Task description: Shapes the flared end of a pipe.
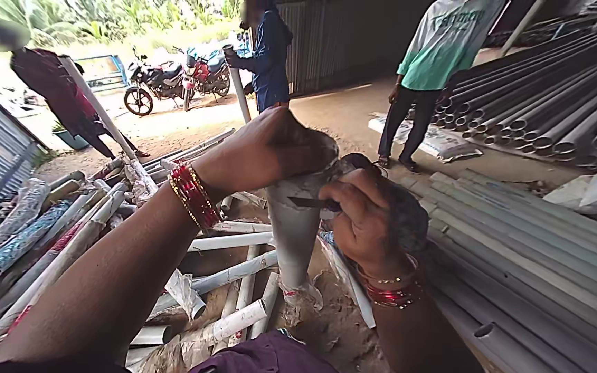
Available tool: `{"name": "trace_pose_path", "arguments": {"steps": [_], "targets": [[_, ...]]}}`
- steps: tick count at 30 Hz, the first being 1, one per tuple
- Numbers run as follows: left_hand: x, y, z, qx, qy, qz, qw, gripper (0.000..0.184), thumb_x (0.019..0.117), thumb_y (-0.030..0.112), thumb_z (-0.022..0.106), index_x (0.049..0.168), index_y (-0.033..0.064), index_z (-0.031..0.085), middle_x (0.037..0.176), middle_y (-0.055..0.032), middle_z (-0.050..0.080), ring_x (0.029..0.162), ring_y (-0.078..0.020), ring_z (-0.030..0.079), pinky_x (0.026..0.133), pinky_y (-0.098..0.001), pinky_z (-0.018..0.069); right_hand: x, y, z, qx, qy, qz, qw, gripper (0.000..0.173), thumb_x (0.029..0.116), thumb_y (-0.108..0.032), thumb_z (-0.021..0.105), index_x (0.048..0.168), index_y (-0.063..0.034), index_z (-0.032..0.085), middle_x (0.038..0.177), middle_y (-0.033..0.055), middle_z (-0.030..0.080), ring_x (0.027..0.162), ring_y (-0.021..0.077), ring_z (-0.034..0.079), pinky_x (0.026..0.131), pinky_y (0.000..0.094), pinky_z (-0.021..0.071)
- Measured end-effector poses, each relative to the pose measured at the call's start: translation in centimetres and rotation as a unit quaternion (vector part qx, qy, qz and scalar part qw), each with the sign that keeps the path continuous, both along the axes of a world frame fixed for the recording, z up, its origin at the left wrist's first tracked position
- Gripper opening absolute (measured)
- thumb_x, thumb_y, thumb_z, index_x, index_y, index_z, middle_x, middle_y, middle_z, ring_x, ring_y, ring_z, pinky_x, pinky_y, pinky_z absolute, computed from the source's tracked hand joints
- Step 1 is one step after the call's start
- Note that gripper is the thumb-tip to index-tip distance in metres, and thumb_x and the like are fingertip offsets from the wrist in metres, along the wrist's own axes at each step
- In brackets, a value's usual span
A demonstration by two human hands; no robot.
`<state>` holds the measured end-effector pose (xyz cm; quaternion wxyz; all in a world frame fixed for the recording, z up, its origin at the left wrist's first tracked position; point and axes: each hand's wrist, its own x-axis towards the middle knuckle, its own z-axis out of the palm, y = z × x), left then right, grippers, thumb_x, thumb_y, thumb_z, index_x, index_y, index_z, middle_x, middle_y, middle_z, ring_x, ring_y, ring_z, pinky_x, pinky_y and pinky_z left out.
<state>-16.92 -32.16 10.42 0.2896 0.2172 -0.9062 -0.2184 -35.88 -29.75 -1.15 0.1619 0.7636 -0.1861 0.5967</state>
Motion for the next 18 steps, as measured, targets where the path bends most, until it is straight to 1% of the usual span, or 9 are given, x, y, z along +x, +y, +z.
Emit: {"name": "trace_pose_path", "arguments": {"steps": [2,3,7,10,13,14,15,16,18], "targets": [[0.2,0.1,-0.3,-0.059,-0.038,0.004,0.998,0.034,0.0955,0.023,0.062,0.063,0.0168,0.058,0.053,0.0133,0.048,0.046,0.0063,0.042,0.043,-0.0163,0.0318,-0.1,0.5,-0.4,0.013,0.01,0.01,1.0,0.018,0.0976,0.002,0.049,0.093,0.0018,0.066,0.088,0.0133,0.058,0.087,0.0184,0.06,0.08,0.0239,0.0507],[0.2,0.3,-0.4,-0.085,-0.05,0.005,0.995,0.036,0.0956,0.025,0.062,0.061,0.0166,0.057,0.053,0.0124,0.047,0.046,0.0051,0.041,0.043,-0.0181,0.0308,-0.2,0.7,-0.9,0.021,0.008,0.012,1.0,0.018,0.0982,0.001,0.048,0.093,0.0012,0.066,0.089,0.0131,0.06,0.088,0.0179,0.061,0.081,0.0237,0.0512],[0.4,0.7,-1.0,-0.147,-0.039,-0.016,0.988,0.039,0.0956,0.025,0.06,0.057,0.0162,0.055,0.053,0.0105,0.048,0.047,0.0038,0.043,0.044,-0.0202,0.0321,-0.4,1.9,-3.0,0.061,-0.003,0.008,0.998,0.019,0.0998,-0.002,0.045,0.093,-0.0022,0.063,0.087,0.0101,0.057,0.086,0.0148,0.059,0.08,0.0209,0.0492],[0.7,0.6,-1.3,-0.159,-0.025,-0.014,0.987,0.04,0.0948,0.026,0.06,0.056,0.0155,0.056,0.052,0.0095,0.05,0.047,0.003,0.045,0.044,-0.0209,0.0338,-0.9,3.0,-5.4,0.11,0.027,-0.002,0.994,0.021,0.1013,-0.003,0.043,0.095,-0.0039,0.064,0.086,0.0101,0.059,0.084,0.0144,0.06,0.081,0.0193,0.0502],[1.6,0.0,-1.6,-0.168,-0.044,0.034,0.984,0.041,0.094,0.03,0.056,0.055,0.0176,0.051,0.052,0.0089,0.048,0.048,-0.0007,0.045,0.047,-0.0272,0.0351,-1.3,3.7,-10.1,0.17,0.092,-0.025,0.981,0.021,0.0921,-0.001,0.049,0.091,-0.0036,0.07,0.084,0.0131,0.068,0.08,0.0211,0.067,0.075,0.0256,0.0548],[2.0,-0.3,-1.6,-0.161,-0.045,0.043,0.985,0.041,0.0937,0.029,0.055,0.055,0.0182,0.049,0.052,0.0092,0.047,0.049,-0.0013,0.045,0.049,-0.0282,0.0346,-1.5,3.9,-11.3,0.2,0.08,-0.025,0.976,0.02,0.0923,-0.003,0.05,0.09,-0.0034,0.07,0.085,0.0127,0.068,0.081,0.0198,0.067,0.076,0.0249,0.0549],[2.2,-0.7,-1.5,-0.153,-0.041,0.043,0.986,0.041,0.0937,0.028,0.055,0.054,0.0194,0.047,0.052,0.0104,0.045,0.048,0.0001,0.043,0.048,-0.0266,0.033,-1.7,4.1,-11.7,0.223,0.039,-0.016,0.974,0.019,0.0974,-0.009,0.05,0.091,-0.004,0.068,0.086,0.0108,0.066,0.084,0.0155,0.065,0.079,0.0213,0.0529],[2.3,-1.1,-1.4,-0.145,-0.03,0.036,0.988,0.042,0.0937,0.027,0.056,0.054,0.02,0.046,0.051,0.0114,0.044,0.047,0.0016,0.042,0.047,-0.0245,0.0314,-2.0,4.1,-11.2,0.23,-0.014,0.006,0.973,0.019,0.102,-0.015,0.051,0.094,-0.0047,0.064,0.089,0.0075,0.064,0.088,0.0089,0.062,0.084,0.0165,0.0504],[2.1,-1.0,-1.6,-0.135,-0.017,0.013,0.991,0.042,0.0951,0.024,0.056,0.054,0.0199,0.046,0.051,0.0122,0.044,0.047,0.0041,0.04,0.046,-0.0207,0.0297,-1.5,3.8,-8.7,0.191,-0.115,0.042,0.974,0.015,0.1034,-0.02,0.058,0.099,-0.0072,0.064,0.093,0.0002,0.063,0.092,-0.0014,0.061,0.086,0.0128,0.0511]]}}
